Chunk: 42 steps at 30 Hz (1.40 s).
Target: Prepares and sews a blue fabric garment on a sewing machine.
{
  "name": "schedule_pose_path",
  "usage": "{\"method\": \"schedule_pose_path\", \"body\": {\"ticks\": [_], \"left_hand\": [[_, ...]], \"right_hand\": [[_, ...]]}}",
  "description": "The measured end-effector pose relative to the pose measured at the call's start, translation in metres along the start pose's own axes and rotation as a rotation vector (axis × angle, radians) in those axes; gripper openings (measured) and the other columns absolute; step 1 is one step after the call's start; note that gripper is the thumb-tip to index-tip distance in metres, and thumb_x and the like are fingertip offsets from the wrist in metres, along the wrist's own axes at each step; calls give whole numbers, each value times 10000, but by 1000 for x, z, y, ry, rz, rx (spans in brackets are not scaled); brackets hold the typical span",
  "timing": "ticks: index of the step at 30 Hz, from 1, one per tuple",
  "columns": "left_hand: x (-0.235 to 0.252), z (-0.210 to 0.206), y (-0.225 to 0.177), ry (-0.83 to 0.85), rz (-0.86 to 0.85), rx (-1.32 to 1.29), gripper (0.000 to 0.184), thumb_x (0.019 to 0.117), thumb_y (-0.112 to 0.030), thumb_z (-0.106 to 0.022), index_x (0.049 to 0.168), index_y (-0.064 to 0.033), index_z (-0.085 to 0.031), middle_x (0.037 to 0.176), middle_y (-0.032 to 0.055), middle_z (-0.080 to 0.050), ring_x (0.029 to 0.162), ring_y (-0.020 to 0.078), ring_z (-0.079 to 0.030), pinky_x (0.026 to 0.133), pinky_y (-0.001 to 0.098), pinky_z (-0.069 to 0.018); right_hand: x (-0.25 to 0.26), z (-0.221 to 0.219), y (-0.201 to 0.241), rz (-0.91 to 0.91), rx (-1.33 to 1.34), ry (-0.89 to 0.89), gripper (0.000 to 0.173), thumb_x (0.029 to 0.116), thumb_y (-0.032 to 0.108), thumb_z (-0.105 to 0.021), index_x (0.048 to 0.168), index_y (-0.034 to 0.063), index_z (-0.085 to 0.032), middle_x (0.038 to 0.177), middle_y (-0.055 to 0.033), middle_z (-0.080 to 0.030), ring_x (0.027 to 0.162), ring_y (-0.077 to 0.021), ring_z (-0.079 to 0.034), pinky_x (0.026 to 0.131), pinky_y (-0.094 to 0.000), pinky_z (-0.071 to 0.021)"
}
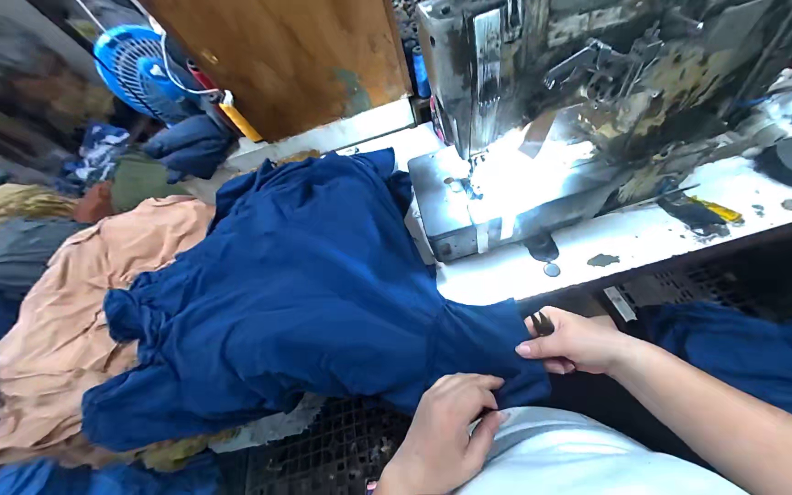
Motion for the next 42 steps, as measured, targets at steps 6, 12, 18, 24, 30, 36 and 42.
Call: {"method": "schedule_pose_path", "body": {"ticks": [6, 12, 18, 24, 30, 36, 42], "left_hand": [[25, 15, -10, -281, 284, -147, 320, 900, -363, -787, 928, -60, -689, 875, 6, -681, 752, 48, -667, 641, 210, -592], [10, 31, 0, -209, 507, -533, 104, 955, -152, -706, 908, -66, -740, 819, -8, -735, 719, 73, -717, 678, 255, -632], [6, 35, 6, -514, 188, -1126, 151, 1031, -206, -609, 1083, -101, -705, 992, 27, -726, 923, 85, -707, 827, 253, -596], [15, 76, 28, -555, 378, -572, 56, 966, -148, -699, 995, -106, -722, 851, -39, -724, 753, 22, -678, 711, 186, -584], [3, 73, 34, -485, 468, -1031, 172, 944, -269, -723, 1062, -153, -771, 940, 10, -761, 844, 65, -727, 767, 241, -614], [-4, 87, 7, -365, 290, -371, 185, 887, -290, -796, 1071, -282, -791, 895, -154, -665, 858, -55, -598, 775, 97, -489], [-19, 84, -15, -593, 67, 329, 145, 969, -177, -698, 1094, -107, -718, 904, -28, -626, 902, -16, -615, 857, 124, -499]], "right_hand": [[-1, -49, 21, 437, -240, -8, 127, 890, 197, -781, 912, 84, -728, 774, 95, -698, 681, 67, -622, 624, -136, -527], [-27, -47, 30, 721, -609, -209, 291, 955, 265, -727, 806, 22, -667, 734, -9, -621, 684, 20, -547, 610, -132, -436], [-4, -22, 20, 716, -910, -607, 168, 789, 33, -679, 955, 21, -707, 931, -113, -691, 858, -191, -674, 761, -317, -570], [13, -32, 24, 278, 506, 97, 114, 1011, 198, -605, 911, 174, -654, 582, 91, -550, 433, 35, -473, 410, -126, -398], [1, -36, 22, 269, 474, 222, 194, 1064, 308, -556, 941, 177, -626, 637, 85, -555, 453, 43, -475, 415, -112, -396], [-18, -31, 53, 610, 60, 15, 216, 926, 214, -765, 1110, 177, -658, 869, 130, -638, 683, 84, -541, 571, -80, -427], [-15, -37, 66, 710, -279, -123, 237, 918, 132, -761, 1132, 30, -750, 949, 17, -661, 882, 42, -598, 751, -83, -496]]}}
Point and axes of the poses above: each hand's wrist, its own x-axis towards the middle knuckle, its own z-axis out of the back of the hand, y = z × x, the point moved 6 cm from there along x, towards the middle knuckle
